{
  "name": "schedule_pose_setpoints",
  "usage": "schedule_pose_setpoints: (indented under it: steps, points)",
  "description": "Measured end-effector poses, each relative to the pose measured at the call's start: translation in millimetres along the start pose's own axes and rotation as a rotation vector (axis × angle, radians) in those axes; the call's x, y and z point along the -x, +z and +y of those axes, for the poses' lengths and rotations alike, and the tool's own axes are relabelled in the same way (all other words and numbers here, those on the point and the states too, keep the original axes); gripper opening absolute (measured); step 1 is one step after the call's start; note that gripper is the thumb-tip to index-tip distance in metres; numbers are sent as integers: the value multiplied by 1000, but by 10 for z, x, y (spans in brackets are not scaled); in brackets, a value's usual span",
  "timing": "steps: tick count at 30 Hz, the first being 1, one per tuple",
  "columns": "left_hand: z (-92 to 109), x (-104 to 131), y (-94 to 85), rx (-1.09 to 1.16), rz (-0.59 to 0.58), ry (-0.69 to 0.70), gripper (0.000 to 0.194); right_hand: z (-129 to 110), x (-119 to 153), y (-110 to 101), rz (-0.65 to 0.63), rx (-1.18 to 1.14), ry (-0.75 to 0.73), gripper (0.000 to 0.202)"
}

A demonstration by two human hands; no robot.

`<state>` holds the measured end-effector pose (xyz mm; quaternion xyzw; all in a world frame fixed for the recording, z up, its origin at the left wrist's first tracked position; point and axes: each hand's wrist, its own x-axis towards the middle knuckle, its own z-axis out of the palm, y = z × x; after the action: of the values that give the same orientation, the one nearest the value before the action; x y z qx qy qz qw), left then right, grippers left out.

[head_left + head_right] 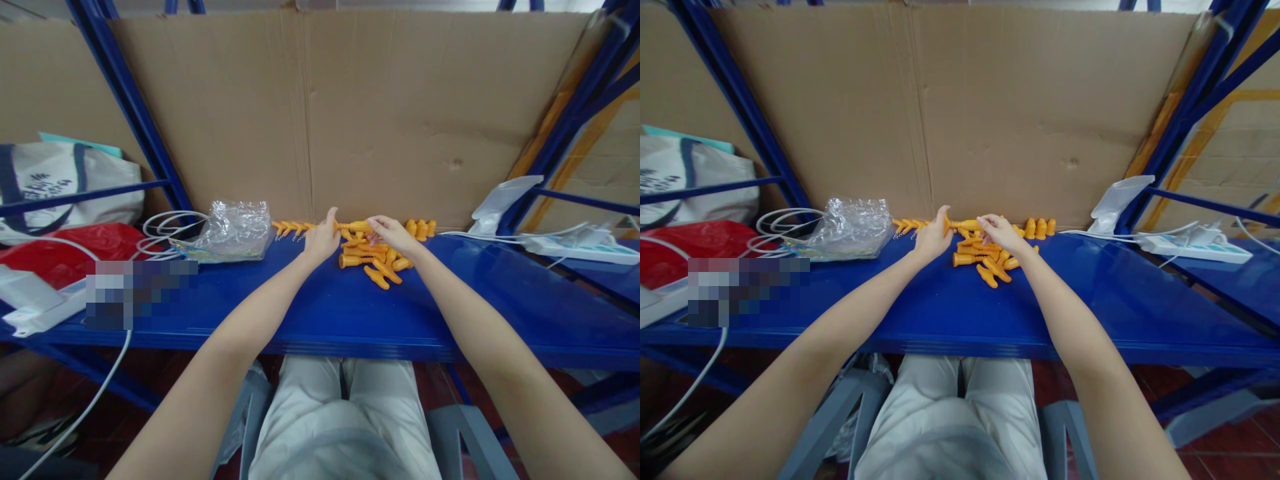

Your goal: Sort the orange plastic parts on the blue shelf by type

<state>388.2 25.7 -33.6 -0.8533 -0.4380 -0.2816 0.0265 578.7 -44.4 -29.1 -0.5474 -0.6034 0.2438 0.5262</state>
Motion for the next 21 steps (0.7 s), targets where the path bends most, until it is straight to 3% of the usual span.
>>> schedule_pose_setpoints:
  steps: [10, 21]
  points:
    - [2, 7, -5, -41, -28, 14, 64, 108, -85, -18, -33, 108, -108, 18]
    - [10, -5, 7, -29, -84, 7, 62, 112, -59, -76, 25, 740, -378, 27]
